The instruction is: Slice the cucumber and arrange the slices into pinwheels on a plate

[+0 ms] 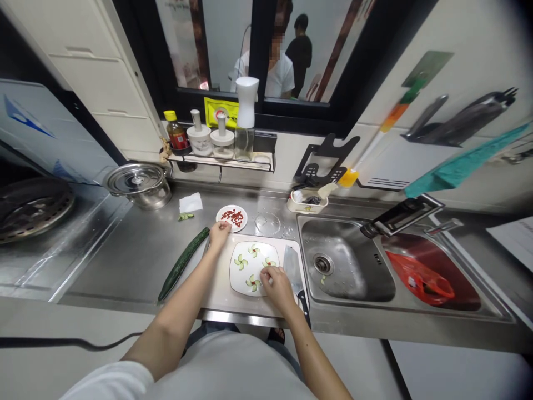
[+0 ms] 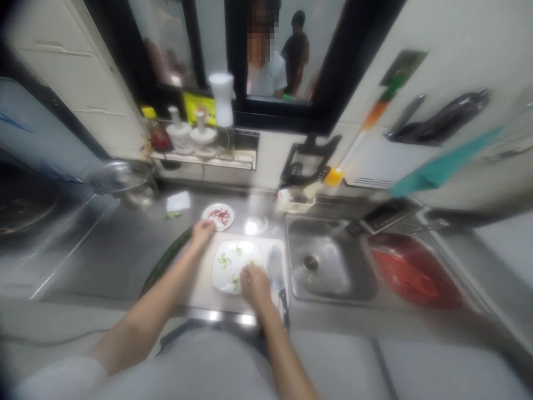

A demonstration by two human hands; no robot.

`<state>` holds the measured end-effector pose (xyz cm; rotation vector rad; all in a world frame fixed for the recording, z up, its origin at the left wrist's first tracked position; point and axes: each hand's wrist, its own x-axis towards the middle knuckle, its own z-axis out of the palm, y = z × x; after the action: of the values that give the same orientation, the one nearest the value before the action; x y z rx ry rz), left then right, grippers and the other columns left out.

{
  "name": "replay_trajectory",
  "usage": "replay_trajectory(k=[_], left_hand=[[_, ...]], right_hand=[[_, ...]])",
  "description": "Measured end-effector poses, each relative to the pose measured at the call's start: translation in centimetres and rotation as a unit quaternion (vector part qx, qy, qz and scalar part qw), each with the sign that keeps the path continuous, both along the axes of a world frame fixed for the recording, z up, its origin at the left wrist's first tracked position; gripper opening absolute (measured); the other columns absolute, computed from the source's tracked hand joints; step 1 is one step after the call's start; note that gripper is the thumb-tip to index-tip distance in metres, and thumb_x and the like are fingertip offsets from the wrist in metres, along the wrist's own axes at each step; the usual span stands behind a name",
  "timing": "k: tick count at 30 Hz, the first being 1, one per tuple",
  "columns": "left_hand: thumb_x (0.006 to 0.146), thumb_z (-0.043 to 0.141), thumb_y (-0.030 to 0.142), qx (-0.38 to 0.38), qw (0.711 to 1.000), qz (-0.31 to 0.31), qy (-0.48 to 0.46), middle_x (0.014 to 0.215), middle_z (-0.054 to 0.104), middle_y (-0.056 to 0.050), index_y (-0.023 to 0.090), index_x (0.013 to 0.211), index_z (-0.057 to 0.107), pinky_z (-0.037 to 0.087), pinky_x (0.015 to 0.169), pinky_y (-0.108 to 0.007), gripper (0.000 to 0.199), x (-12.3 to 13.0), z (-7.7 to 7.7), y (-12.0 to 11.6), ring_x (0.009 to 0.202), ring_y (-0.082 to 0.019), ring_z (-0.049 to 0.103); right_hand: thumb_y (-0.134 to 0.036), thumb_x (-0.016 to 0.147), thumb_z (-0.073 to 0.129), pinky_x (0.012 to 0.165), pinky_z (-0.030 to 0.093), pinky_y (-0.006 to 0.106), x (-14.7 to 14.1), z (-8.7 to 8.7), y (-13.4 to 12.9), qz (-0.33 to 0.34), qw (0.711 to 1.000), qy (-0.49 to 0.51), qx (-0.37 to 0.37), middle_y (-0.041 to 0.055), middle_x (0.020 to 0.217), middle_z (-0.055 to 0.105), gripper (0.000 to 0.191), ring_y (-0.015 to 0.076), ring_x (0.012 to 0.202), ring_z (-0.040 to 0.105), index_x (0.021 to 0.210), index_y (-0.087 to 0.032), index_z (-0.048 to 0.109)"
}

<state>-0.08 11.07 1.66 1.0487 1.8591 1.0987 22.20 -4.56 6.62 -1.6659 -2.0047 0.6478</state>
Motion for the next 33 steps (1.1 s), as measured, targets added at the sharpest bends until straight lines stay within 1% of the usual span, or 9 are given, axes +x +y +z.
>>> replay_trajectory(k=[3,7,11,16,19,22,25,28,33], left_hand=[[0.068,0.063,0.034,0.009,0.998,-0.003,-0.057,0.074,0.069,-0.002,0.017,0.079,0.066,0.045,0.066,-0.024,0.02,0.8,0.7,-2.2,0.069,-0.015,0.062],[0.067,0.065,0.032,0.031,0.992,-0.054,-0.111,0.073,0.068,-0.003,0.016,0.076,0.065,0.046,0.066,-0.024,0.018,1.7,1.7,-5.2,0.068,-0.014,0.061],[0.061,0.069,0.032,0.013,0.983,-0.099,-0.154,0.068,0.068,-0.003,0.016,0.07,0.064,0.046,0.063,-0.024,0.019,2.3,2.2,-7.6,0.066,-0.014,0.06],[0.058,0.071,0.03,-0.014,0.958,-0.165,-0.232,0.063,0.065,-0.001,0.014,0.067,0.063,0.043,0.06,-0.023,0.02,3.1,3.0,-9.9,0.059,-0.012,0.058],[0.057,0.071,0.027,-0.023,0.949,-0.199,-0.242,0.06,0.063,0.0,0.015,0.066,0.062,0.042,0.06,-0.023,0.018,3.4,3.4,-10.9,0.057,-0.011,0.056],[0.057,0.073,0.028,-0.026,0.947,-0.207,-0.244,0.062,0.063,0.001,0.016,0.069,0.062,0.044,0.062,-0.023,0.021,3.7,3.5,-11.4,0.06,-0.012,0.058],[0.058,0.075,0.033,-0.021,0.948,-0.214,-0.233,0.066,0.065,0.0,0.017,0.072,0.062,0.045,0.065,-0.025,0.025,3.8,3.3,-11.7,0.066,-0.014,0.061],[0.059,0.074,0.036,-0.022,0.95,-0.222,-0.218,0.067,0.065,0.0,0.017,0.073,0.062,0.046,0.066,-0.025,0.027,3.7,3.2,-12.0,0.067,-0.014,0.061],[0.06,0.072,0.033,-0.017,0.948,-0.227,-0.223,0.066,0.063,0.001,0.017,0.074,0.062,0.045,0.066,-0.024,0.024,3.4,3.7,-12.6,0.064,-0.013,0.059]], right_hand=[[-0.023,0.088,0.043,0.076,0.039,0.028,-0.2,0.0,0.0,0.004,1.0,0.005,-0.003,0.0036,0.077,0.06,0.019,0.0185,0.081,0.053,0.079,-0.021,0.06],[-0.024,0.088,0.043,0.074,0.039,0.027,-0.6,0.1,0.2,0.002,1.0,0.011,0.0,0.0041,0.078,0.06,0.019,0.0178,0.079,0.053,0.078,-0.02,0.06],[-0.024,0.088,0.043,0.074,0.039,0.027,-1.1,0.1,0.6,0.0,1.0,0.023,0.003,0.004,0.078,0.059,0.019,0.0174,0.079,0.052,0.08,-0.019,0.06],[-0.025,0.088,0.044,0.075,0.039,0.028,-1.9,0.2,1.3,0.005,0.999,0.038,0.006,0.0042,0.081,0.06,0.018,0.0176,0.08,0.053,0.086,-0.019,0.06],[-0.026,0.087,0.046,0.076,0.04,0.028,-2.4,0.2,1.7,0.007,0.999,0.046,0.018,0.0044,0.084,0.061,0.017,0.0179,0.082,0.053,0.092,-0.019,0.061],[-0.025,0.087,0.047,0.078,0.04,0.029,-2.8,0.3,1.8,0.012,0.998,0.05,0.024,0.0048,0.086,0.061,0.018,0.0185,0.084,0.054,0.097,-0.019,0.061],[-0.023,0.089,0.045,0.079,0.04,0.03,-2.9,0.4,1.7,0.023,0.998,0.048,0.026,0.005,0.086,0.062,0.018,0.0187,0.086,0.054,0.093,-0.019,0.062],[-0.023,0.089,0.044,0.078,0.039,0.029,-2.9,0.4,1.6,0.033,0.998,0.048,0.029,0.0046,0.086,0.061,0.018,0.0184,0.085,0.053,0.087,-0.02,0.062],[-0.023,0.088,0.047,0.078,0.039,0.029,-2.9,0.3,1.3,0.052,0.997,0.056,0.03,0.0042,0.084,0.06,0.015,0.0178,0.084,0.053,0.084,-0.02,0.062]])
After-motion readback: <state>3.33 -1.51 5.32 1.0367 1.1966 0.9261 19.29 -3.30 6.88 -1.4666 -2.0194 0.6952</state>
